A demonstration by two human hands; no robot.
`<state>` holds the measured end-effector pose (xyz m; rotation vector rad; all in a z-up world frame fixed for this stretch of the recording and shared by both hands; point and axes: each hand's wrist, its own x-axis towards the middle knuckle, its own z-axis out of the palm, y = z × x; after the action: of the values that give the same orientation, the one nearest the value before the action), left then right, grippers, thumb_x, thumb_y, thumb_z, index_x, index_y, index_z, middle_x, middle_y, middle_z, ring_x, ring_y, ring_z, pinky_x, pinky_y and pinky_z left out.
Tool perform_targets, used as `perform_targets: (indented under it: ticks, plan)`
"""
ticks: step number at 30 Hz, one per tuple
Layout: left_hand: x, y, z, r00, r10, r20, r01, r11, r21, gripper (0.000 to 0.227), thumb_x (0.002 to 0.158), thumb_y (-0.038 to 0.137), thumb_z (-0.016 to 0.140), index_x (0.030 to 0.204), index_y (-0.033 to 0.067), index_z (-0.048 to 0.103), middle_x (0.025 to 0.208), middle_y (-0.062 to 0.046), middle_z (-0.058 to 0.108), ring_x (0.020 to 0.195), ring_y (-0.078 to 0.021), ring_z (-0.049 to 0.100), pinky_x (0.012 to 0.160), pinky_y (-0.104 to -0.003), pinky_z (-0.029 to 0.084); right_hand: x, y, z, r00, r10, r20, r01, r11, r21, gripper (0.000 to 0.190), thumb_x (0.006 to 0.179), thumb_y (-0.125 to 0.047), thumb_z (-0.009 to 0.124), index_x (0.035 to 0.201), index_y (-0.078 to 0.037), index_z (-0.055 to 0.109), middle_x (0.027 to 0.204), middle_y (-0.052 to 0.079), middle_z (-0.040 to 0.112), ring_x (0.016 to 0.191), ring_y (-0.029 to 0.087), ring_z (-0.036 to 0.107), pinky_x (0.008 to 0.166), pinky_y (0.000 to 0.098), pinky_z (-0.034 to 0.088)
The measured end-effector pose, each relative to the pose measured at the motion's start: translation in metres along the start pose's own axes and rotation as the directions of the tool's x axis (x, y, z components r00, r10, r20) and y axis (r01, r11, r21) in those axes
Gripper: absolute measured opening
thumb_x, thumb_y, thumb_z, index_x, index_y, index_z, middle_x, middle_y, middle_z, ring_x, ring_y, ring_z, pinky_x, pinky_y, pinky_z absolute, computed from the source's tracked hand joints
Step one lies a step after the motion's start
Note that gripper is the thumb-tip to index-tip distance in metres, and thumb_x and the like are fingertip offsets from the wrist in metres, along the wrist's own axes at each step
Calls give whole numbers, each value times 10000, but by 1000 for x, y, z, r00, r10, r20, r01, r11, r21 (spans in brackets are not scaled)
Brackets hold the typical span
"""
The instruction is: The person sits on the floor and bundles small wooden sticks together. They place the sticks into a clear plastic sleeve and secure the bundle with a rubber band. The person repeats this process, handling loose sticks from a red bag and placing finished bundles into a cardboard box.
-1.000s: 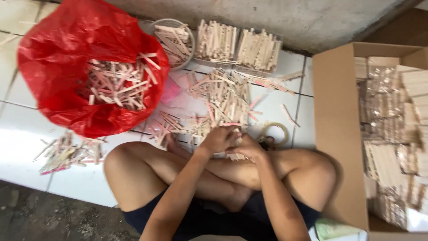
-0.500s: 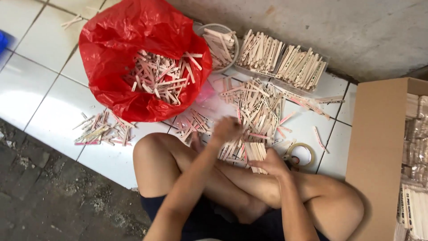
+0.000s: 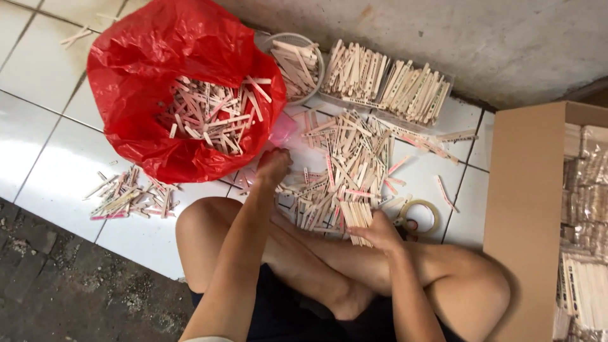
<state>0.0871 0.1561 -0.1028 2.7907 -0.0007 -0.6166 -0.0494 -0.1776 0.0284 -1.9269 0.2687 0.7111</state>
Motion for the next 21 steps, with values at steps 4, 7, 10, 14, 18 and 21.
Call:
perform_targets:
  ticks: [4,7,10,14,18,21]
  plan:
    - [3,-39,26,895,336,-293,-115,809,577,223,770,383,798,837,186,719,717,23,672,695,-149,733,662,-327,592,-8,-11,-2,999,34,-16,-34,999,8,520,646,-179,914,1089,52,772,1053,259,763,1030,400,726,846,446,548]
    - [-3,-40,38,869,423,-256,-250,823,510,90,778,230,708,814,152,735,799,-45,651,824,-240,669,714,-402,536,-14,-18,1,1000,21,-20,-21,999,25,515,633,-204,916,1069,34,780,1024,253,766,1024,391,735,828,449,548]
    - [-30,19,-20,841,452,-297,-248,811,530,78,865,207,605,901,209,674,827,41,618,835,-151,639,712,-323,520,5,14,0,993,6,-115,13,986,164,539,654,-180,941,1108,49,764,1052,242,753,969,353,729,833,407,559]
    - [-74,91,-96,755,244,-608,-545,750,-376,48,993,67,575,1024,103,585,781,-128,713,759,-299,726,740,-402,563,14,30,3,961,-92,-262,214,847,488,691,618,-158,975,1180,102,666,1110,248,690,992,319,667,863,449,541]
    - [-112,141,-123,881,170,-441,-470,220,-855,321,963,-30,634,1244,92,538,901,-127,748,786,-219,732,736,-314,568,-33,-58,-8,924,-271,-271,381,583,717,628,627,129,878,1220,75,680,1176,183,733,953,245,727,859,470,626]
    - [-128,158,-113,909,210,-359,-386,101,-917,452,909,-63,690,1310,69,528,910,-113,752,782,-162,712,699,-226,546,-32,-60,-13,912,-323,-254,400,560,725,520,649,95,877,1125,26,679,1044,202,746,921,334,751,831,519,638]
